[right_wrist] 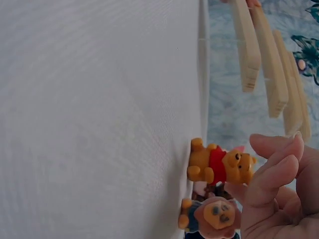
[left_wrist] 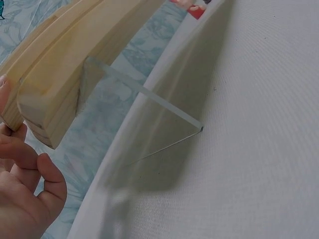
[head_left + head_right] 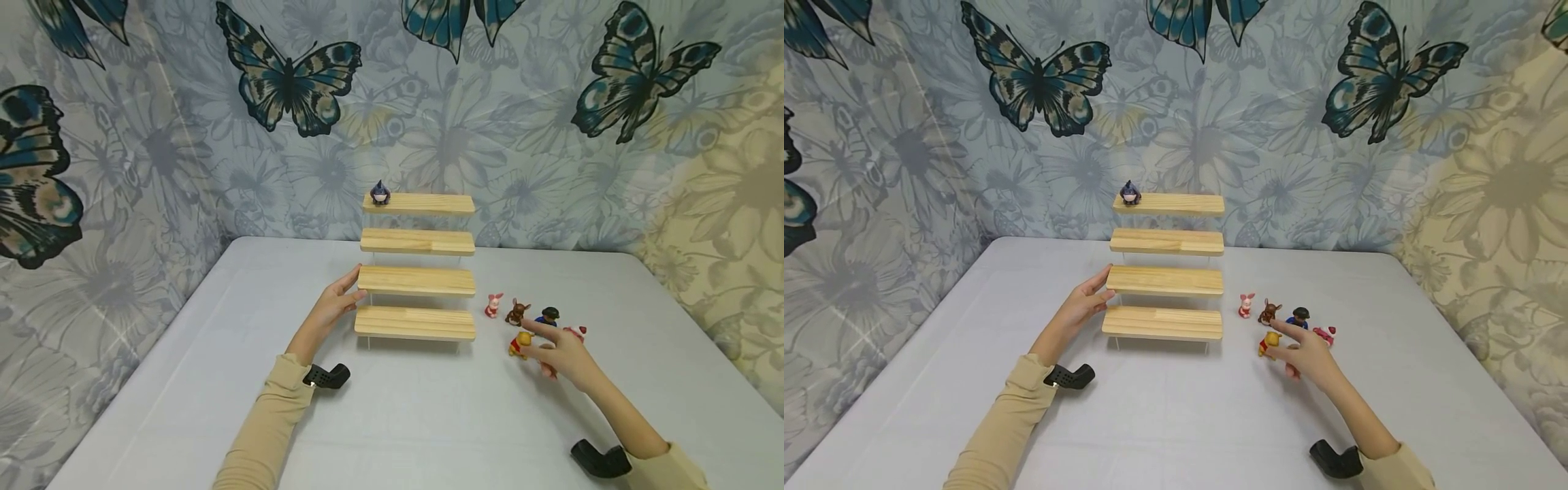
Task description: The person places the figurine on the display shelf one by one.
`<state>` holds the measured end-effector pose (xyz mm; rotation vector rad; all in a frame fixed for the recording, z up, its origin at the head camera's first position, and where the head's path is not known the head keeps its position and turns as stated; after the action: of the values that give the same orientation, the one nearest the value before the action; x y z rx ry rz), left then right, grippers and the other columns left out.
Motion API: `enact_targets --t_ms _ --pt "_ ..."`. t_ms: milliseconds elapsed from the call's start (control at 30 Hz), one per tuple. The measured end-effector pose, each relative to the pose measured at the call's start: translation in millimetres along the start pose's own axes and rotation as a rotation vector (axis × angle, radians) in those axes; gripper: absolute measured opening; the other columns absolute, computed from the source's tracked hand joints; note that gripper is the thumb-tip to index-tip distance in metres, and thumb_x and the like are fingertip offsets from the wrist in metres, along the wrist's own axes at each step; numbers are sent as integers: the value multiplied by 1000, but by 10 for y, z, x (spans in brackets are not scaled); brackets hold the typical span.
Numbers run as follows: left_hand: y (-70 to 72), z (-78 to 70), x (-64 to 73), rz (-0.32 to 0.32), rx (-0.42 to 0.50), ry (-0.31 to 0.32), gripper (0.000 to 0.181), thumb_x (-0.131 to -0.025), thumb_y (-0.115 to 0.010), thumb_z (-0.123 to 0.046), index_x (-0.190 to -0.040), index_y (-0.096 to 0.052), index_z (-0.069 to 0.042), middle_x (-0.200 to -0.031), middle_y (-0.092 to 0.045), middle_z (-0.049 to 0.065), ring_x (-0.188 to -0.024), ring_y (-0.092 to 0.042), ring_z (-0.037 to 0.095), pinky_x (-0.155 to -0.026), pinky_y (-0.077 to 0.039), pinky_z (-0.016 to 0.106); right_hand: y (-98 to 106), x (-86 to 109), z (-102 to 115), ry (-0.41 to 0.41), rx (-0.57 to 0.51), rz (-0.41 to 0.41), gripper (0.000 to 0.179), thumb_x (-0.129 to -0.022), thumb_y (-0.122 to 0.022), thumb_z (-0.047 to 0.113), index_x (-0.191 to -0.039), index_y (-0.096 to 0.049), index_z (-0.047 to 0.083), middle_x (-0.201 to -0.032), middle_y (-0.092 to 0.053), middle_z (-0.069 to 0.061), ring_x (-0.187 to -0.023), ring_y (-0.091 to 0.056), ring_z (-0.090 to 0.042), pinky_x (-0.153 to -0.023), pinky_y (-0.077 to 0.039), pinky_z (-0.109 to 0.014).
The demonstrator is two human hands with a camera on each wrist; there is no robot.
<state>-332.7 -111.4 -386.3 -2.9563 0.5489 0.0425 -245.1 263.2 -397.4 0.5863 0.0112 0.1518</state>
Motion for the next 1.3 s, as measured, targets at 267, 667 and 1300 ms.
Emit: enact_targets --t_ms 267,667,1300 --pt "50 125 -66 -29 6 5 62 -88 -56 -5 -142 -26 -10 -145 -21 1 -81 -42 10 -64 -35 22 8 -4 -25 23 25 -6 54 -81 -67 13 -126 -46 -6 -47 -44 -5 -38 -41 -14 -37 -38 -30" --pt "89 206 -109 -34 -3 -20 62 -87 -58 -7 -141 -28 -10 -144 -23 0 -75 -42 10 -61 -35 21 6 -6 -26 17 67 -38 42 -84 -62 9 -121 -51 -6 -46 -44 -5 -37 -42 -15 -36 -38 -30" --pt "86 185 -116 -36 -7 -24 63 -87 -58 -7 -142 -27 -11 -144 -23 1 -65 -38 9 -60 -33 23 -6 -28 -28 16 58 -40 42 -85 -62 14 -120 -52 -6 -47 -44 -6 -38 -43 -16 -37 -39 -30"
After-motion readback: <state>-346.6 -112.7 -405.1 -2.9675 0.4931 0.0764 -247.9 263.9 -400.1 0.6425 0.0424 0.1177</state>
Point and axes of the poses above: each hand's wrist, its own x-axis away from the middle knuckle, its own y-axis out of the back of the hand, z = x × y, the point moved 5 cm from there along -x, towards the middle knuckle
